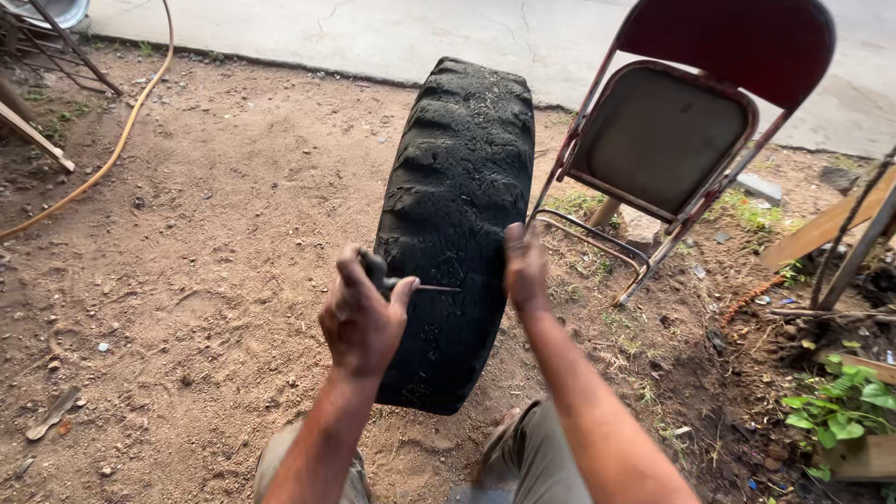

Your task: The person sits on the ground and uses a metal tool to scrape dirt and debris from the treads of a large tire. They rotate the tire to access different sections and continue cleaning the surface.

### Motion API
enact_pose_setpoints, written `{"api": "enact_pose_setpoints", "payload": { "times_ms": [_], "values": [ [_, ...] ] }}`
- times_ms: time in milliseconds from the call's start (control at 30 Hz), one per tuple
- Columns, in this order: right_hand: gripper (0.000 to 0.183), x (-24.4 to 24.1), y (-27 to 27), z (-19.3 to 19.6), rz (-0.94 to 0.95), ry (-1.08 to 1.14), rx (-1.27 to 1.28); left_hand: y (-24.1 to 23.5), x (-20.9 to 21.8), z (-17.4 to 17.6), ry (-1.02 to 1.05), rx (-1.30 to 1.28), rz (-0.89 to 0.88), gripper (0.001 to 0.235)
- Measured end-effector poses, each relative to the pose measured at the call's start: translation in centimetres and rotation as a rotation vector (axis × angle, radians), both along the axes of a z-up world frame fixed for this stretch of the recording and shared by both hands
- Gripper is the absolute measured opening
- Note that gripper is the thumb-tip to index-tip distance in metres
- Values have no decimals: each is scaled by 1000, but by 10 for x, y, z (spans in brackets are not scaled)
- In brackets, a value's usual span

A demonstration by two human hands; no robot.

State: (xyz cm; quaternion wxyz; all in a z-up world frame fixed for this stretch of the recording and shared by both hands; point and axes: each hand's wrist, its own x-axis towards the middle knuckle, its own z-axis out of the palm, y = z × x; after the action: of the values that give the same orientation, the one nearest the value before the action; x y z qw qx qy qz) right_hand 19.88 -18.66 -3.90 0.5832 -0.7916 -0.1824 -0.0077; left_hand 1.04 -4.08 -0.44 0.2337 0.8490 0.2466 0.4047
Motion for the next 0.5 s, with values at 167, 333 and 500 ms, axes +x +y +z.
{"api": "enact_pose_setpoints", "payload": {
  "times_ms": [167, 333, 500],
  "values": [
    [97, -5, 24, -26, -93, 109, 208, 15, 0, -12, 41, -192, 5, 86],
    [94, 1, 14, -34, -35, 73, 360, 52, 27, -1, 73, -52, -290, 84],
    [96, -3, 6, -30, -31, 125, 366, 62, 64, 42, 217, 71, -461, 81]
  ]
}}
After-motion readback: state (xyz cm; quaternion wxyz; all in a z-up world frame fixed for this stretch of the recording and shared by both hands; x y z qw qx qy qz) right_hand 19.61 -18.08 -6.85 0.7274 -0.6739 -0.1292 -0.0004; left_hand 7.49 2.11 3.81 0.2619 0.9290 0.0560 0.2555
